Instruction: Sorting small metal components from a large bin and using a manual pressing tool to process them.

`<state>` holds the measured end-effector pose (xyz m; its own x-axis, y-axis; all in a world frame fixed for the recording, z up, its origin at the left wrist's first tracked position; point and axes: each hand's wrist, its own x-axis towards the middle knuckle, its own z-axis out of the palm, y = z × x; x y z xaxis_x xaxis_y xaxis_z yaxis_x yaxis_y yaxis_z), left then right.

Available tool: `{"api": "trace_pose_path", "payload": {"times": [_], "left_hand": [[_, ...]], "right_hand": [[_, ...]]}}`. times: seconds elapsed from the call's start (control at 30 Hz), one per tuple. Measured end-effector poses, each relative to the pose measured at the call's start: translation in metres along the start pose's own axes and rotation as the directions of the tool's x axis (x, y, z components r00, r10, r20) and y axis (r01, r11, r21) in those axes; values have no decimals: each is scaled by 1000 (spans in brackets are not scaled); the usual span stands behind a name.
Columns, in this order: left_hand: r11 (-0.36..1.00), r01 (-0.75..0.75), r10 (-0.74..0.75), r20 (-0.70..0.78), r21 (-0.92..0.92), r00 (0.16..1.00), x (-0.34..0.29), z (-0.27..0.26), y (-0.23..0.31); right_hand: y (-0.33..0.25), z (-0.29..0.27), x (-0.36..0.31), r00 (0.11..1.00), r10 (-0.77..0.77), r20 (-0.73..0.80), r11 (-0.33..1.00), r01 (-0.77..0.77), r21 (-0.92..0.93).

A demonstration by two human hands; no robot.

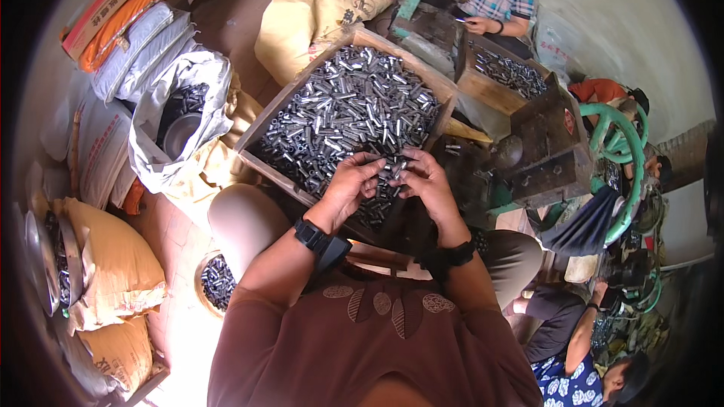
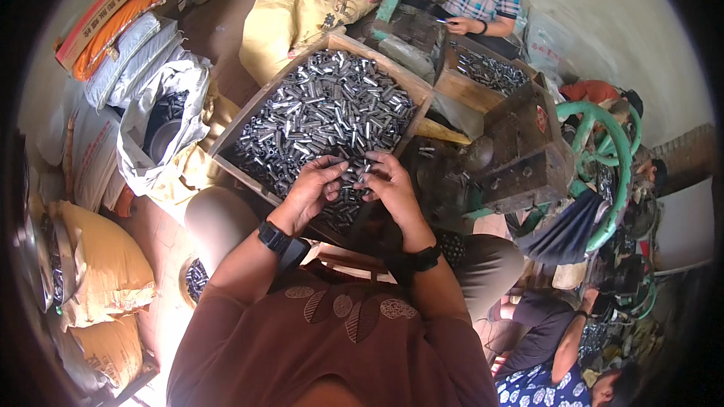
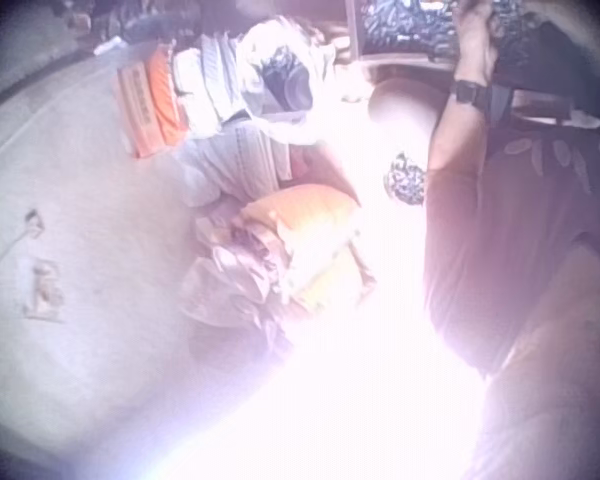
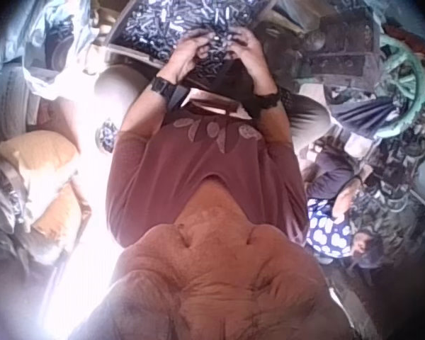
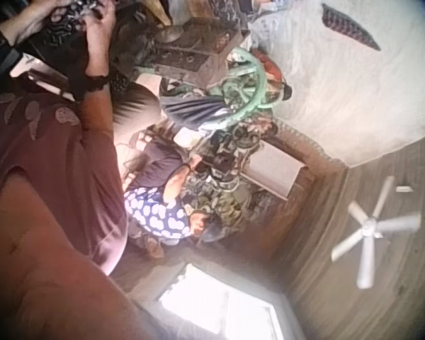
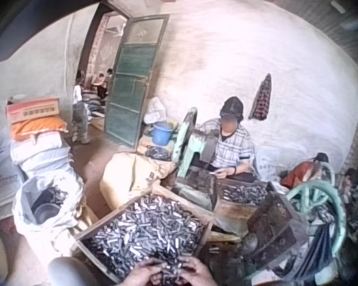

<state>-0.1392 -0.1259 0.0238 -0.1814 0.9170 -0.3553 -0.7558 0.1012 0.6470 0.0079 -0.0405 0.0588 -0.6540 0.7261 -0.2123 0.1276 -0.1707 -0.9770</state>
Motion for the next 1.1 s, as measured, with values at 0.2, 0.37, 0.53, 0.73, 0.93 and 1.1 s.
{"api": "trace_pose_path", "payload": {"times": [0.2,0.37,0.53,0.73,0.93,1.1], "left_hand": [[994,35,-27,73,-106,997,-9,17,-12],[990,41,-30,80,-137,996,-8,15,-13],[991,2,13,111,-131,994,-7,14,-13],[992,17,-4,105,-121,994,-10,17,-10],[998,42,-38,94,-48,995,-9,16,-14],[984,-71,52,121,161,991,-12,22,-18]], "right_hand": [[11,-15,-17,998,-38,-41,993,32,-117],[4,-13,-22,987,-110,-113,975,86,-206],[1,-11,-22,984,-76,-164,984,48,-174],[0,-8,-23,976,-102,-191,987,75,-145],[0,-9,-25,978,-129,-165,967,87,-240],[2,-19,-31,952,-307,-9,863,275,-424]]}}
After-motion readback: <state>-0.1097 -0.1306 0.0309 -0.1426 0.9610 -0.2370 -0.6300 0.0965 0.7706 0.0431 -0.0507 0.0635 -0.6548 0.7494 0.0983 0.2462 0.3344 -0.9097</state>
